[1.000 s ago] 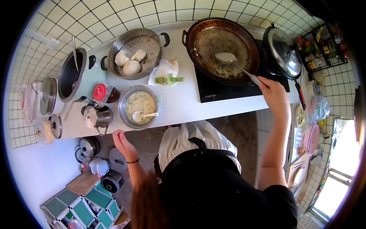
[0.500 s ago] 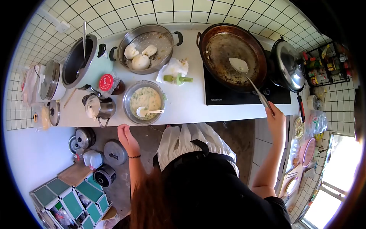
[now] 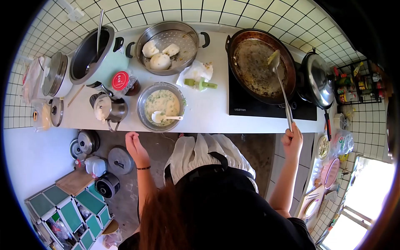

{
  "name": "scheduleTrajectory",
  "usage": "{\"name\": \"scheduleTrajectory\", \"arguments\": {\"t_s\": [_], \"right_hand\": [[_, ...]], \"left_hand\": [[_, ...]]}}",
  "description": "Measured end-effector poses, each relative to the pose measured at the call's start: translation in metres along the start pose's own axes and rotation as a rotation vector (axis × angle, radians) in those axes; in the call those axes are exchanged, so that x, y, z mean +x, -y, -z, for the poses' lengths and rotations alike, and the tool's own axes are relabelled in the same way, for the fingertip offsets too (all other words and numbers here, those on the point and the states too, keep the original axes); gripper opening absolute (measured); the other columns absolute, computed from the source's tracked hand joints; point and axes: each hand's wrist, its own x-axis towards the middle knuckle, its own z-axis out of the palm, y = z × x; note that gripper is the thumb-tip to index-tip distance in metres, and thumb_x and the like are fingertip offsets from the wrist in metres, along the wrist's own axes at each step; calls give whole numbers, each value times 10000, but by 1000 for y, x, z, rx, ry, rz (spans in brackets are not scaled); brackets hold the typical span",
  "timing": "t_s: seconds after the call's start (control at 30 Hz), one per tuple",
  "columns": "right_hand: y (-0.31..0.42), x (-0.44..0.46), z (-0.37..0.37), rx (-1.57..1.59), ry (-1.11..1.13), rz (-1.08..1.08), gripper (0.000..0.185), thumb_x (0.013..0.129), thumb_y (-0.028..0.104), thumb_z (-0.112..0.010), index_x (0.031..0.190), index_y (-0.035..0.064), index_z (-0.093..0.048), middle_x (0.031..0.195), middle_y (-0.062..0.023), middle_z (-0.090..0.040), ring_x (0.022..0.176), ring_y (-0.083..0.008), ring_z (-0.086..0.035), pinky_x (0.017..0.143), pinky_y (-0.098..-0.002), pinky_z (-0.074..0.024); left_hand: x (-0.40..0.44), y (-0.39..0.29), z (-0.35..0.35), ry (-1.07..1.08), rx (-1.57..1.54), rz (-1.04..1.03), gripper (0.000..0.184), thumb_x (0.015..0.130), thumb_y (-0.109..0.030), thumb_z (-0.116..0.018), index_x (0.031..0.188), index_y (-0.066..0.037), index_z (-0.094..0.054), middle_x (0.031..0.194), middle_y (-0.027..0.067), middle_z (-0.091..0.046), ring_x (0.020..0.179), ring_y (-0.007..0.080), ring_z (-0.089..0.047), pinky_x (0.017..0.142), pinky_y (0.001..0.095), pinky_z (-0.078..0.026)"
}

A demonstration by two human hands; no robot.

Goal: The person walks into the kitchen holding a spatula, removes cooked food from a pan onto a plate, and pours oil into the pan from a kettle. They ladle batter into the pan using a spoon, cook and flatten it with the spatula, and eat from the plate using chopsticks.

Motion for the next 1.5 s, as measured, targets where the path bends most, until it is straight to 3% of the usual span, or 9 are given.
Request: {"name": "scheduleTrajectory", "arguments": {"t_s": [0.6, 0.8, 1.0, 1.1, 1.13, 1.23, 1.3, 1.37, 1.5], "right_hand": [[-12, 5, 6, 39, -29, -60, 195, 928, 234, -539, 818, 81, -487, 523, 41, -301, 389, -59, -191, 396, -244, -158], [-16, 4, 6, 5, -35, -72, 187, 918, 232, -559, 940, 46, -562, 528, 36, -321, 385, -63, -214, 388, -236, -170], [-30, 2, -3, -783, -41, 408, 339, 910, 187, -567, 1211, 30, -572, 660, -25, -565, 495, -75, -451, 454, -223, -373], [-35, -8, -23, -1042, -76, 611, 334, 912, 153, -553, 1229, 47, -563, 893, -67, -667, 669, -94, -557, 596, -225, -457], [-37, -8, -26, -1034, -35, 623, 334, 910, 147, -554, 1230, 53, -563, 1046, -91, -660, 763, -111, -573, 678, -244, -472], [-37, -16, -62, -1002, 103, 635, 334, 909, 145, -556, 1229, 49, -563, 927, -69, -663, 695, -85, -535, 619, -222, -444], [-37, -20, -98, -901, 233, 441, 362, 912, 134, -546, 1258, 30, -526, 747, -3, -553, 597, -57, -432, 544, -198, -375], [-48, -11, -140, -834, 344, 414, 361, 913, 132, -541, 1254, 15, -521, 753, -6, -553, 613, -55, -431, 561, -196, -381], [-85, 44, -227, -880, 517, 499, 352, 914, 172, -537, 1212, -16, -530, 874, -110, -642, 772, -144, -571, 714, -254, -445]], "left_hand": [[14, -3, 4, 39, -6, 14, 88, 874, -51, -425, 844, -1, -491, 780, 56, -475, 728, 144, -427, 702, 245, -366], [14, 2, 2, 17, 3, -49, 109, 893, -107, -427, 842, -33, -489, 748, -4, -410, 665, 85, -340, 610, 220, -305], [12, 5, 7, 20, 2, 12, 81, 877, -52, -438, 850, -7, -499, 778, 48, -470, 716, 133, -418, 686, 239, -359], [10, 2, 10, 0, 6, -11, 77, 878, -56, -443, 853, -11, -501, 775, 40, -466, 711, 125, -412, 679, 236, -357], [9, 2, 11, -7, 8, -1, 77, 879, -59, -445, 854, -12, -501, 774, 36, -464, 711, 121, -410, 677, 235, -357], [5, 7, 17, -24, 11, 37, 80, 883, -67, -449, 856, -13, -501, 772, 27, -460, 708, 110, -405, 665, 231, -355], [0, 18, 20, -27, 6, 72, 85, 887, -73, -450, 858, -13, -502, 771, 23, -460, 703, 105, -402, 650, 228, -355], [-5, 17, 25, -12, -15, 170, 86, 890, -77, -455, 861, -12, -502, 772, 22, -461, 700, 102, -403, 642, 228, -360], [-17, 24, 36, 26, -2, 234, 87, 894, -81, -463, 871, -9, -505, 775, 21, -464, 697, 98, -407, 636, 229, -372]]}}
